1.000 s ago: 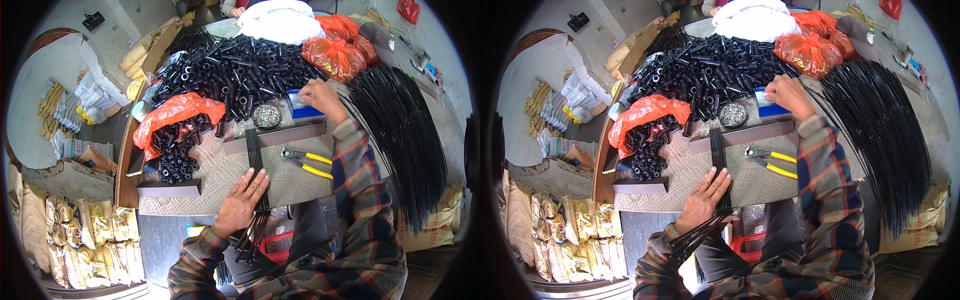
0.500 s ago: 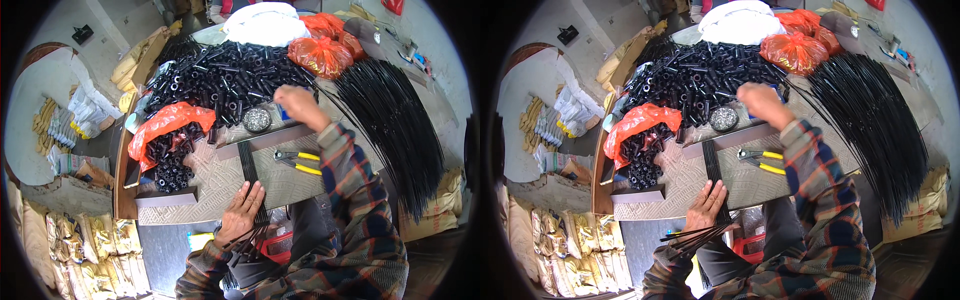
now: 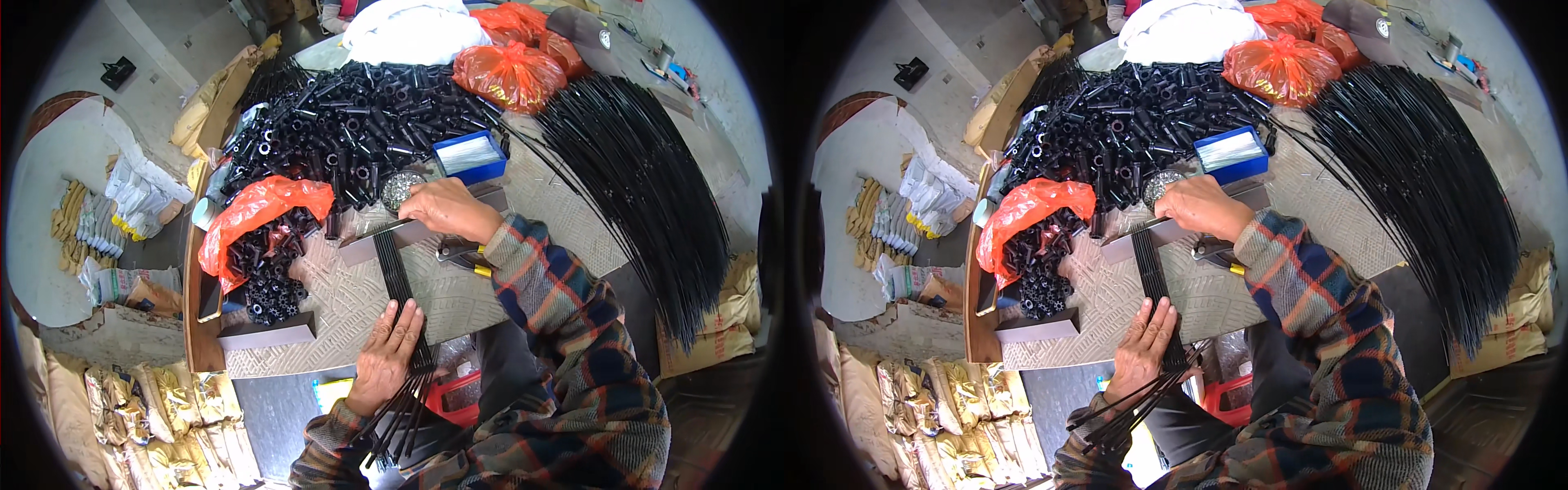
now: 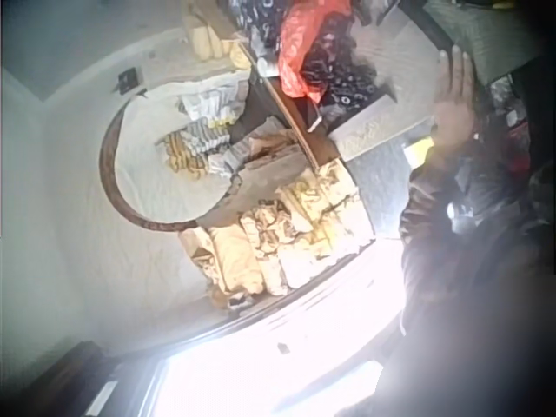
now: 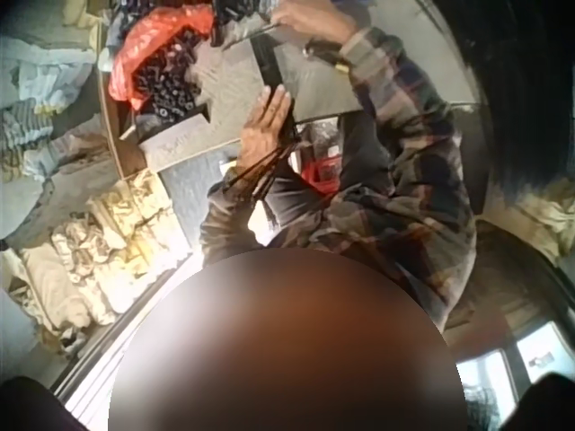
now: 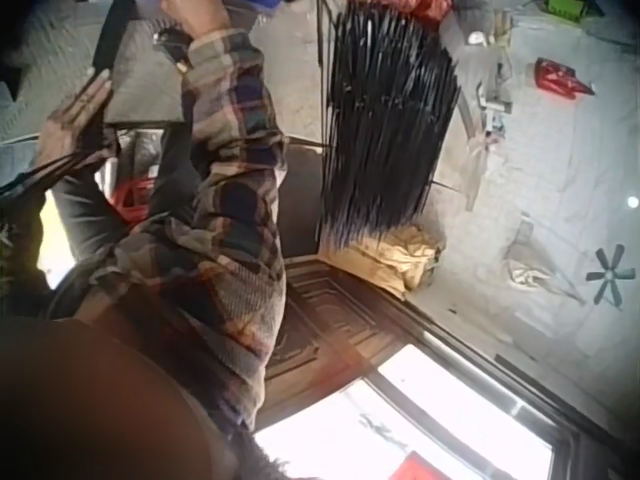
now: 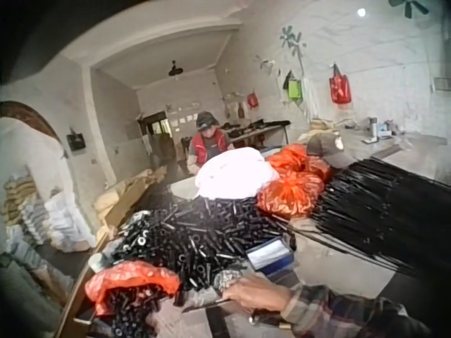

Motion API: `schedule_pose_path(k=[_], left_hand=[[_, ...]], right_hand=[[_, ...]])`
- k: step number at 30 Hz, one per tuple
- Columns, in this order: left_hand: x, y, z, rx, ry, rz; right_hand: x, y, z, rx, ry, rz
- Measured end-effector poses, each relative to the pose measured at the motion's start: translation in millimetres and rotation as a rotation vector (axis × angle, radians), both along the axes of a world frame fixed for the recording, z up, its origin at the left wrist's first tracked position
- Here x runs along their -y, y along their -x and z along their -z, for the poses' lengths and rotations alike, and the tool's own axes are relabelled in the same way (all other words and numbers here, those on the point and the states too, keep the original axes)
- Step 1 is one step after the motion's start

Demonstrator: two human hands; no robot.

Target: Assembling small plastic components onto the ends of black tubes using a template and pliers.

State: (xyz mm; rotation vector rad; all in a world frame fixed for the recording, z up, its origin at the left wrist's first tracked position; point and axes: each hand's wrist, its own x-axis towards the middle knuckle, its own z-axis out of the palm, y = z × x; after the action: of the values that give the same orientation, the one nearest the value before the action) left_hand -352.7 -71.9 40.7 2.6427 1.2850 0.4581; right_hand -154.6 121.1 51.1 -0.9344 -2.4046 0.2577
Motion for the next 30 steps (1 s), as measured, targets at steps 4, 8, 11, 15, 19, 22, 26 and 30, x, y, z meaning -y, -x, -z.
schedule_pose_path(k=[4,8,11,15,19,22,26,30], left_hand=[[-0.5,2.5,4.7,-0.04,-0.014,-0.005],[0.6,-2.3,0.6,0.014,-0.016,-0.014],[-1.7,-3.4,1.2,-0.008,-0.054,0.024],[-1.3,-5.4,1.0,-0.009,-0.063,0.026],[-0.9,-5.3,0.9,-0.007,-0.062,0.021],[-1.4,-5.7,1.0,-0.012,-0.065,0.022],[-1.4,-5.0,1.3,-0.021,-0.063,0.019],[-2.0,-5.5,1.5,-0.027,-0.062,0.022]], right_hand=[[0.9,0.6,-1.2,0.013,-0.001,0.013],[1.1,3.2,-0.4,0.077,-0.047,0.04],[1.0,2.0,-0.2,0.065,-0.049,0.035],[0.5,0.1,-0.2,0.081,-0.022,0.039],[1.0,0.8,-0.7,0.078,0.007,0.045],[0.1,-0.5,0.0,0.058,-0.008,0.034],[1.2,2.7,1.2,0.034,-0.086,0.027],[1.9,2.8,2.5,-0.042,-0.11,0.045]])
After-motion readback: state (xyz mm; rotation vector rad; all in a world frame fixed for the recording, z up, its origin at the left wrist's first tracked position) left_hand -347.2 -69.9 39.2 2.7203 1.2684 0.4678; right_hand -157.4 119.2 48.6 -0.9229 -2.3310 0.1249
